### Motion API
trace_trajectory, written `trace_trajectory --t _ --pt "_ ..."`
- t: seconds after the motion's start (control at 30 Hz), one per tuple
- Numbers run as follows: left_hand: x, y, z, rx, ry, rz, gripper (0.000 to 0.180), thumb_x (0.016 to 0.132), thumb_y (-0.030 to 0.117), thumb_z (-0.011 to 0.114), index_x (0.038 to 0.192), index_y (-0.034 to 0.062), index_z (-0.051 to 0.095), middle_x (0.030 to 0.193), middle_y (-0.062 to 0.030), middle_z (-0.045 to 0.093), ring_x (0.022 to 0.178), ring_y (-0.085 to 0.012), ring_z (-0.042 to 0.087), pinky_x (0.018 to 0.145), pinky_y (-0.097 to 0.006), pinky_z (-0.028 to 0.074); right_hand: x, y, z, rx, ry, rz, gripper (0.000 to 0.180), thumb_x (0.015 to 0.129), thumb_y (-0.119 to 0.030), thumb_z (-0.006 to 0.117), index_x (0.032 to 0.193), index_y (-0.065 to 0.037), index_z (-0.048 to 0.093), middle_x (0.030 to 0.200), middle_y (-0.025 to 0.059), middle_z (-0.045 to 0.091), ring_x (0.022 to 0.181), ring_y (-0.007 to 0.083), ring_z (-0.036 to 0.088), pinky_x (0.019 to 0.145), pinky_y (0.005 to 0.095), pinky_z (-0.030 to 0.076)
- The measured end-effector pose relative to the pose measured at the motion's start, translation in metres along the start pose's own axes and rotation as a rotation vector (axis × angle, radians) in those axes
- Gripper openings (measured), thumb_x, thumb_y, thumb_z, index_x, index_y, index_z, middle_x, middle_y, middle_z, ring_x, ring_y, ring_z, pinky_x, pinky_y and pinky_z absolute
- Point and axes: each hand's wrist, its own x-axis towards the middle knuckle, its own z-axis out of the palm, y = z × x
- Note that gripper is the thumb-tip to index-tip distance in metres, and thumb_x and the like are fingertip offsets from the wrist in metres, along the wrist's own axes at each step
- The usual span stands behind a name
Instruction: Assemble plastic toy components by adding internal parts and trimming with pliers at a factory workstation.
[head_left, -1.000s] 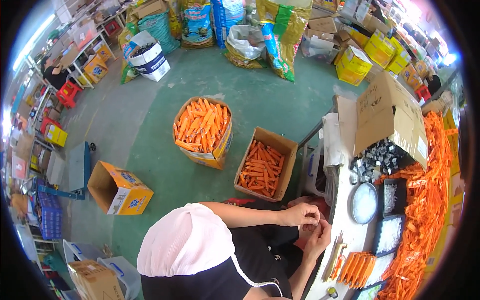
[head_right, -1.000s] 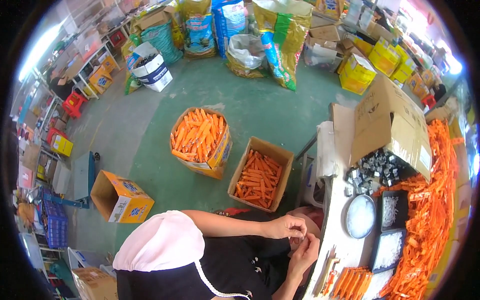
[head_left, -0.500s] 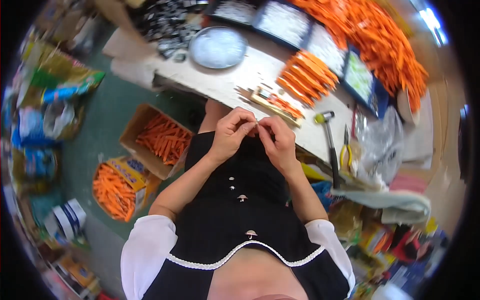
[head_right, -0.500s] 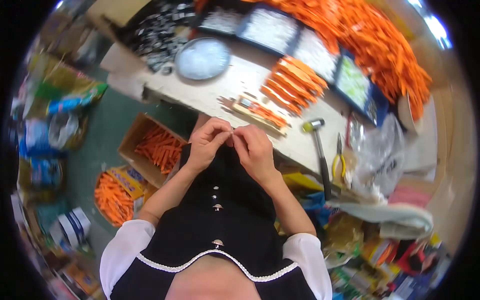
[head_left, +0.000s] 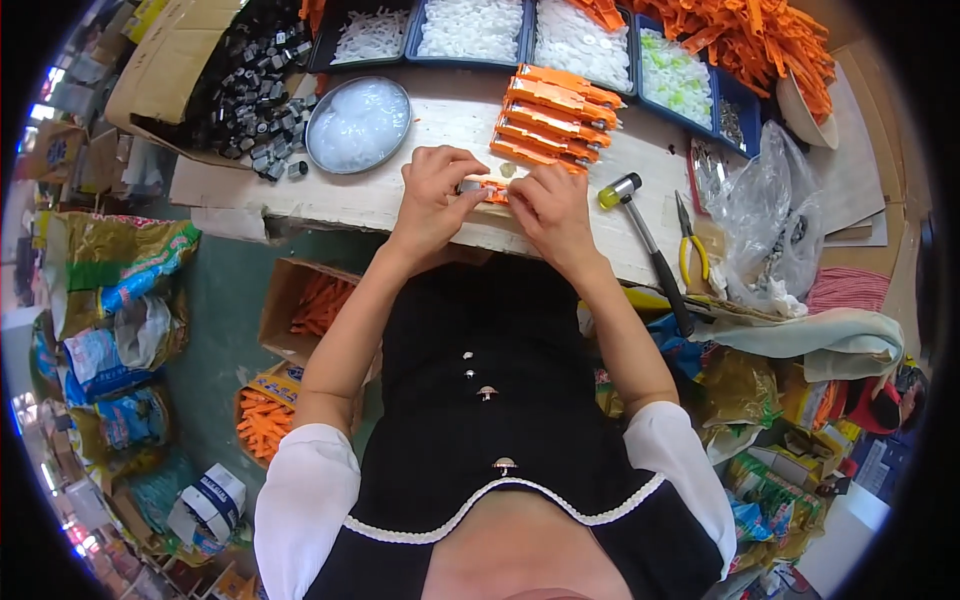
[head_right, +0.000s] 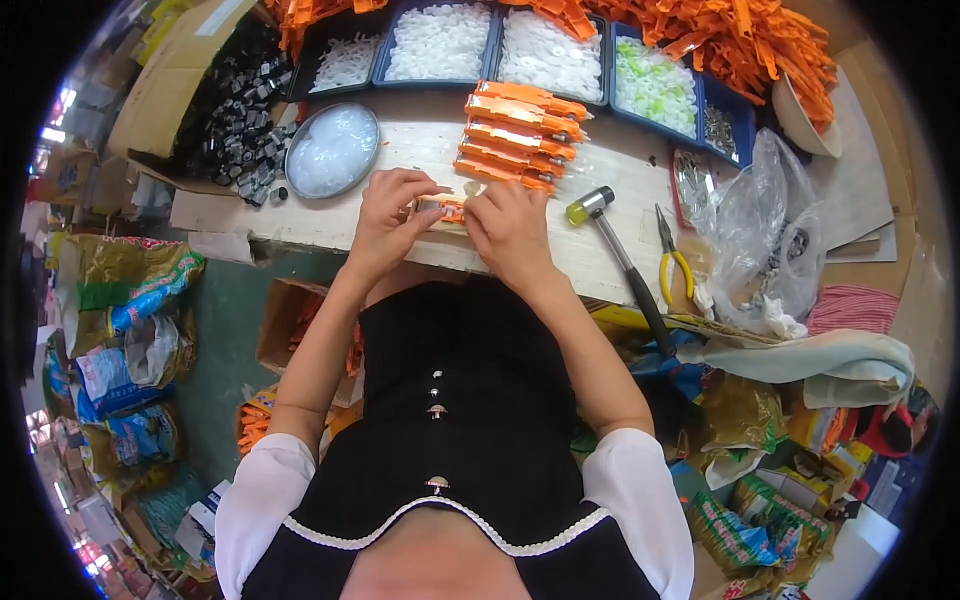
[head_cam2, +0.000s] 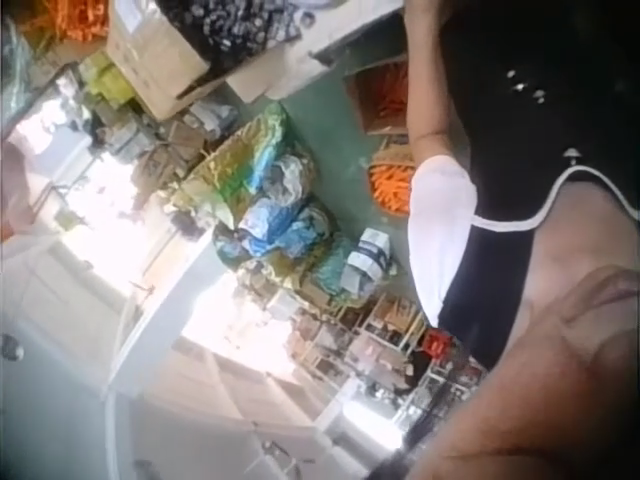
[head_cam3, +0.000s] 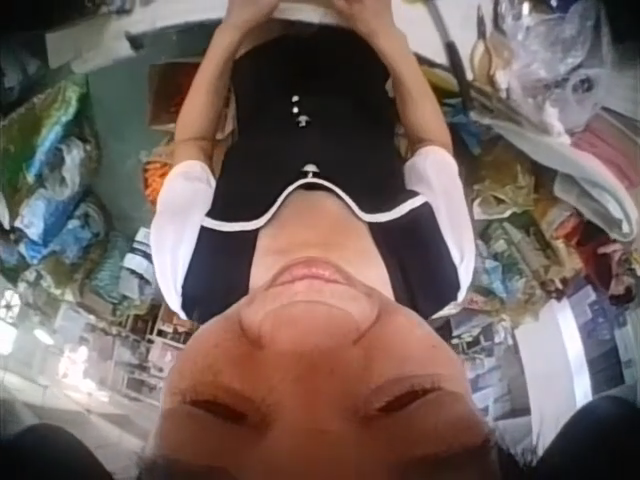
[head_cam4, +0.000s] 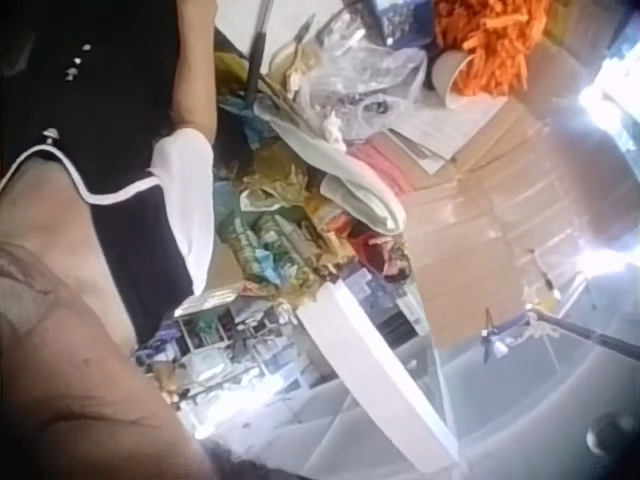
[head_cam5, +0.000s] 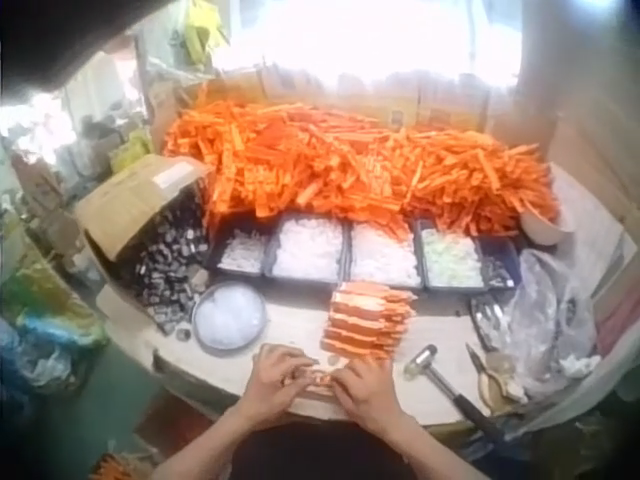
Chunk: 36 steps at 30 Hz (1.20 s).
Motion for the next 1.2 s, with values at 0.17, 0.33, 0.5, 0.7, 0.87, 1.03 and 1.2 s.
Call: trace_trajectory --t 0.17,0.33,0.5,0.7,0.87,1.03,1.2 --pt "0.005 -0.009 0.006 0.018 -0.166 0.001 0.025 0.066 0.011 0.07 0.09 0.0106 0.063 0.095 -0.0006 0.056 0.095 -0.0195 0.044 0.083 -0.032 0.03 0.005 0.003 0.005 -0.056 -0.098 -0.037 0.009 0.07 -0.012 0.064 0.078 -0.011 0.06 0.076 0.0003 0.051 0.078 0.0177 0.047 0.069 0.0334 0.029" --pt "0.008 -0.013 0.009 0.016 -0.263 -0.028 0.025 0.065 0.011 0.07 0.089 0.0111 0.062 0.094 0.0001 0.055 0.094 -0.0195 0.044 0.082 -0.033 0.029 0.008 0.009 0.002 0.003 -0.178 -0.062 0.01 0.071 -0.012 0.063 0.081 -0.012 0.062 0.077 0.0001 0.051 0.079 0.0174 0.046 0.07 0.034 0.028" --pt "0.019 -0.011 0.007 0.058 -0.336 -0.056 0.023 0.063 0.012 0.071 0.084 0.011 0.061 0.09 -0.0001 0.053 0.09 -0.0195 0.044 0.081 -0.034 0.029 0.007 0.009 0.0 0.007 -0.18 -0.049 0.011 0.071 -0.012 0.063 0.082 -0.011 0.062 0.077 0.0008 0.05 0.079 0.0175 0.046 0.07 0.0337 0.028" --pt "0.049 0.014 0.004 0.411 -0.572 0.095 0.016 0.066 0.019 0.067 0.077 0.0094 0.059 0.087 -0.0022 0.052 0.087 -0.0208 0.045 0.074 -0.034 0.029 0.01 0.039 -0.046 0.004 -0.076 0.07 0.009 0.075 -0.007 0.06 0.084 -0.006 0.061 0.079 0.0047 0.054 0.077 0.0198 0.051 0.067 0.032 0.034" --pt "0.092 0.035 -0.005 0.433 -0.828 0.099 0.016 0.068 0.023 0.067 0.076 0.0098 0.062 0.075 -0.0044 0.055 0.079 -0.0227 0.052 0.069 -0.036 0.032 0.004 0.125 -0.105 -0.05 0.138 0.314 0.011 0.078 -0.005 0.056 0.087 -0.002 0.06 0.08 0.0098 0.055 0.073 0.0259 0.053 0.065 0.0335 0.041" --pt "0.184 0.06 0.05 0.249 -0.576 0.278 0.02 0.07 0.022 0.066 0.075 0.0031 0.063 0.069 -0.0126 0.058 0.069 -0.0284 0.056 0.062 -0.037 0.044 -0.019 0.209 -0.139 -0.438 0.051 0.474 0.013 0.078 -0.005 0.05 0.088 -0.001 0.058 0.087 0.0171 0.055 0.082 0.0362 0.054 0.071 0.041 0.045" --pt "0.253 0.053 0.147 0.497 -0.507 0.391 0.02 0.07 0.023 0.064 0.077 0.0044 0.063 0.076 -0.0148 0.06 0.075 -0.0315 0.058 0.065 -0.041 0.044 -0.014 0.204 -0.145 -0.56 -0.078 0.618 0.018 0.074 -0.011 0.055 0.088 0.0 0.055 0.088 0.0217 0.054 0.083 0.0387 0.054 0.072 0.0441 0.046"
